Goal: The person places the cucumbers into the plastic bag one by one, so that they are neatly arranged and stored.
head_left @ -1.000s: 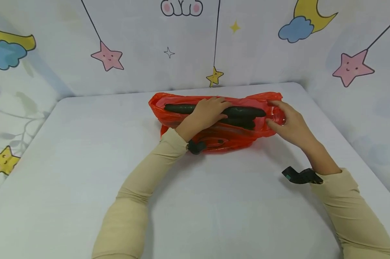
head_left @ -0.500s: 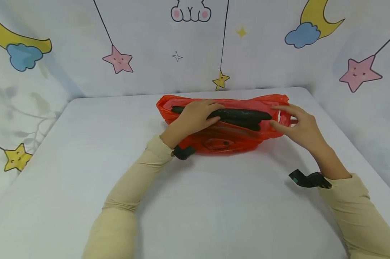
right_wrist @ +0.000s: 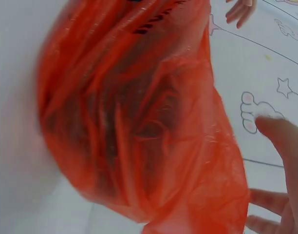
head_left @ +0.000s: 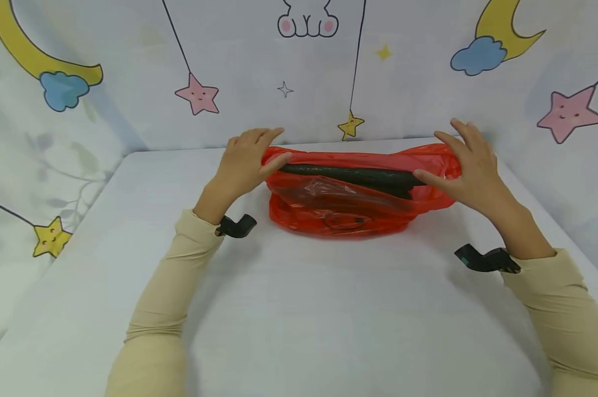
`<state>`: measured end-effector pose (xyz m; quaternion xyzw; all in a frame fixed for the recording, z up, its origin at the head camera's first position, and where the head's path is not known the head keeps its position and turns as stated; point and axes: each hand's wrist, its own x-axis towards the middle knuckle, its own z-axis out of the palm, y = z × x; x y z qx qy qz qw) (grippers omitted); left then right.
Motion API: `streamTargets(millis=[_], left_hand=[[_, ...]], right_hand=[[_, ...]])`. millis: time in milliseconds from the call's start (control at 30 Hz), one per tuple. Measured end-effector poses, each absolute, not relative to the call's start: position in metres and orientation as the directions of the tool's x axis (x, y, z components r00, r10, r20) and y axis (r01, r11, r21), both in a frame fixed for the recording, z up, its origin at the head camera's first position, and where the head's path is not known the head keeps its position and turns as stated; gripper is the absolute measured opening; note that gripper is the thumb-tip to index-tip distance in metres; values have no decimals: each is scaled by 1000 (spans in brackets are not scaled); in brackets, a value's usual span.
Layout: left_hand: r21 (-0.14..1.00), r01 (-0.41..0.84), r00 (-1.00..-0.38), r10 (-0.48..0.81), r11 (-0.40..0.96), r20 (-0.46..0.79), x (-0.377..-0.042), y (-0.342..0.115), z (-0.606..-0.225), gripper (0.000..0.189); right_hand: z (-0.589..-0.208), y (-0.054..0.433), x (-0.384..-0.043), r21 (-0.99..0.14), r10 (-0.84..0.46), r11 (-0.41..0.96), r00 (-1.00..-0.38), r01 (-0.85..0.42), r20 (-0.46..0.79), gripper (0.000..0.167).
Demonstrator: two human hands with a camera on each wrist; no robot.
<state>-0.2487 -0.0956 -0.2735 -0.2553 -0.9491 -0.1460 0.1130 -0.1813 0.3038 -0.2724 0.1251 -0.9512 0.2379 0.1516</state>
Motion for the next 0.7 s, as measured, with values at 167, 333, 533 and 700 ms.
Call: streamTargets(millis=[167, 333, 533, 700], left_hand=[[264, 397, -917, 368, 879, 157, -256, -108, -264, 86], [233, 346, -938, 342, 909, 61, -254, -107, -258, 98], [174, 302, -953, 302, 937, 25, -246, -102, -251, 96], [164, 294, -955, 294, 942, 26, -243, -99, -247, 94]], right_hand=[[-258, 296, -198, -302, -220, 907, -942, -294, 254, 93], [-248, 291, -202, -236, -215, 941, -966, -245, 145, 96], [-243, 286, -202, -187, -195, 961, -978, -205, 73, 102], [-243, 286, -202, -179, -180, 966, -982, -187, 55, 106]])
